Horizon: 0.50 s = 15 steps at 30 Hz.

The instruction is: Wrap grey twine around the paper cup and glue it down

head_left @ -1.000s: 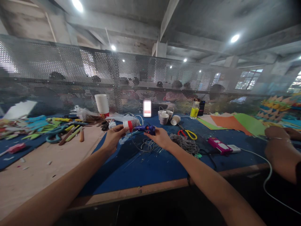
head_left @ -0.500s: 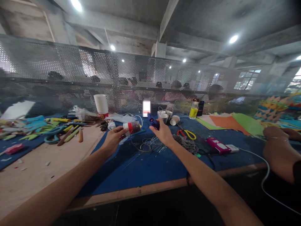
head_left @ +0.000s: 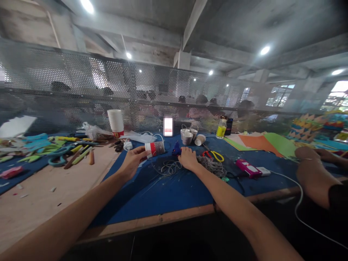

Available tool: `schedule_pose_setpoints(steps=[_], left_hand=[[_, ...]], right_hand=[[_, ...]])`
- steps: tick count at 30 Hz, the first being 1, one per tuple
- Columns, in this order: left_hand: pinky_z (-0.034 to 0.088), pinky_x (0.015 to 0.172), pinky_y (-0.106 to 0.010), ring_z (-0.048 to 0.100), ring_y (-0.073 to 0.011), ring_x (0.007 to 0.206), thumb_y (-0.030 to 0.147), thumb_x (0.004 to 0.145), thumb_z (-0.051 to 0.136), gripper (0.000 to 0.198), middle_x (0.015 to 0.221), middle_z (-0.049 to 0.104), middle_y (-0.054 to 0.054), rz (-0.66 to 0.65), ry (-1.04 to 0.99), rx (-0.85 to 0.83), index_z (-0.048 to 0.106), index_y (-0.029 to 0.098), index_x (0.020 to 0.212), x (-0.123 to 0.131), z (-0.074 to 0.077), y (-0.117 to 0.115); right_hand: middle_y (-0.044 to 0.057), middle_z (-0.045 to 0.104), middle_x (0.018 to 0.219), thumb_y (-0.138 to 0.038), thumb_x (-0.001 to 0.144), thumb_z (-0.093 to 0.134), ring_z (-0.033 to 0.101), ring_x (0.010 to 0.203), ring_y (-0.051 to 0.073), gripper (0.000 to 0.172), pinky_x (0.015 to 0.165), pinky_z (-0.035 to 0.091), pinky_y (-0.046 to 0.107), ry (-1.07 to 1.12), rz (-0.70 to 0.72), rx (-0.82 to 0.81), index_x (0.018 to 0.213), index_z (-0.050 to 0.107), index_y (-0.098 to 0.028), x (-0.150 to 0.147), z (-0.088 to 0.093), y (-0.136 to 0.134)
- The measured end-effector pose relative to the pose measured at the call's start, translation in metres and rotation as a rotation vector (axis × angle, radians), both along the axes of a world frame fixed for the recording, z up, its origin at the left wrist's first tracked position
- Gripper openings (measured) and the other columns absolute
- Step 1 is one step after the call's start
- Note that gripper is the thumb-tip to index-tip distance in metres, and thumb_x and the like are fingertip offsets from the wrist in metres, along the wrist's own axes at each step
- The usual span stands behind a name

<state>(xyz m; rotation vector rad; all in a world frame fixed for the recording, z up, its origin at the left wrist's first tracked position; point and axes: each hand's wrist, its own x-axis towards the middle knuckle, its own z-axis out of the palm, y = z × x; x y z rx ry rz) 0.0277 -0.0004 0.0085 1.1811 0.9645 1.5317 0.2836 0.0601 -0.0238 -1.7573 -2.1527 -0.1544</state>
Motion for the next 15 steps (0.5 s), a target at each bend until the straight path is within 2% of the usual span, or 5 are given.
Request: schedule_pose_setpoints(steps=[4, 7, 10, 13, 15], left_hand=[[0.055, 0.079, -0.031, 0.071, -0.0207, 0.081, 0.030, 0.059, 0.094, 0.037, 0.089, 0.081, -0.008, 0.007, 0.006, 0.009, 0.083, 0.016, 0.091, 0.002, 0.000, -0.002], [0.055, 0.082, -0.032, 0.072, -0.0205, 0.082, 0.031, 0.060, 0.095, 0.039, 0.091, 0.081, -0.008, 0.002, -0.006, 0.022, 0.083, 0.016, 0.093, 0.002, 0.000, -0.002], [0.055, 0.085, -0.033, 0.073, -0.0212, 0.084, 0.035, 0.061, 0.095, 0.042, 0.093, 0.082, -0.009, -0.001, -0.005, 0.033, 0.083, 0.015, 0.096, 0.002, 0.000, -0.001], [0.055, 0.086, -0.034, 0.073, -0.0222, 0.085, 0.037, 0.063, 0.094, 0.045, 0.095, 0.082, -0.009, 0.008, 0.014, 0.054, 0.083, 0.014, 0.100, 0.004, 0.000, -0.002], [0.055, 0.085, -0.034, 0.073, -0.0225, 0.084, 0.037, 0.064, 0.094, 0.045, 0.095, 0.082, -0.009, 0.020, 0.035, 0.078, 0.083, 0.014, 0.101, 0.006, 0.000, -0.003]], right_hand=[[0.022, 0.062, 0.133, -0.026, 0.097, 0.053, 0.057, 0.124, 0.035, 0.038, 0.103, 0.043, 0.051, -0.029, -0.009, 0.004, 0.133, 0.059, -0.012, 0.003, -0.001, 0.000], [0.022, 0.061, 0.133, -0.029, 0.097, 0.059, 0.054, 0.127, 0.036, 0.038, 0.105, 0.043, 0.053, 0.005, 0.006, 0.113, 0.130, 0.061, -0.012, 0.002, 0.007, -0.006], [0.015, 0.066, 0.127, -0.027, 0.099, 0.057, 0.061, 0.119, 0.028, 0.025, 0.104, 0.046, 0.044, 0.225, 0.182, 0.162, 0.121, 0.066, -0.017, -0.007, 0.019, -0.013], [0.007, 0.074, 0.109, -0.023, 0.096, 0.061, 0.070, 0.093, 0.019, 0.012, 0.088, 0.055, 0.033, 0.591, 0.394, -0.060, 0.105, 0.068, -0.019, -0.022, 0.026, -0.020], [0.007, 0.075, 0.108, -0.023, 0.095, 0.061, 0.069, 0.068, 0.014, 0.012, 0.070, 0.057, 0.029, 0.809, 0.504, -0.351, 0.105, 0.066, -0.018, -0.031, 0.028, -0.026]])
